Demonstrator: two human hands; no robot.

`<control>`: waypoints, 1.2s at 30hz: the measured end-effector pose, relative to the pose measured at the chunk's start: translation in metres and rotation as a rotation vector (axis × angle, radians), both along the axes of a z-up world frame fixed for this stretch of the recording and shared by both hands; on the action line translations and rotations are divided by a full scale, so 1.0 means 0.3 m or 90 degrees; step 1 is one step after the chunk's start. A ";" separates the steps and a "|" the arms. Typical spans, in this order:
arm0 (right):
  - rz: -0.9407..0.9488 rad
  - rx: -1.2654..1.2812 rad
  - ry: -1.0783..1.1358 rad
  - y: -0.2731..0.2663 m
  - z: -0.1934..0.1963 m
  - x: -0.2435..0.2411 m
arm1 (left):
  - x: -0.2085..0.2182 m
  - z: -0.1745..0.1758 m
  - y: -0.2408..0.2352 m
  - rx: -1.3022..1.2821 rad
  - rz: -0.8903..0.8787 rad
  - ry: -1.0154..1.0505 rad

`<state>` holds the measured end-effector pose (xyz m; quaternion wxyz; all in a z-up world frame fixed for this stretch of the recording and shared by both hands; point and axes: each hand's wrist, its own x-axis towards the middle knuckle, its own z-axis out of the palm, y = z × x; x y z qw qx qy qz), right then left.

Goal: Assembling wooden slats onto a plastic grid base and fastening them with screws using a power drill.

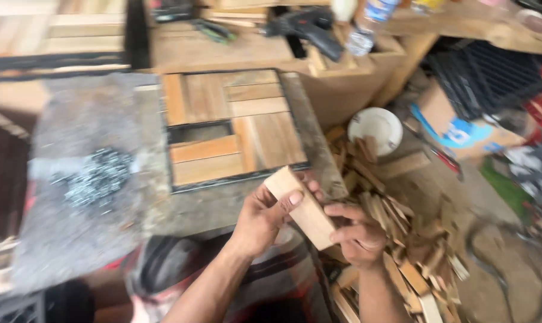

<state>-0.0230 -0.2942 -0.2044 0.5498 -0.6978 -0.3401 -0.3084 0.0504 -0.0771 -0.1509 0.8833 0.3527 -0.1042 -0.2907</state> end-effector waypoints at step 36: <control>-0.321 -0.493 0.340 0.342 0.017 0.724 | 0.566 -0.155 0.372 1.189 0.269 -0.397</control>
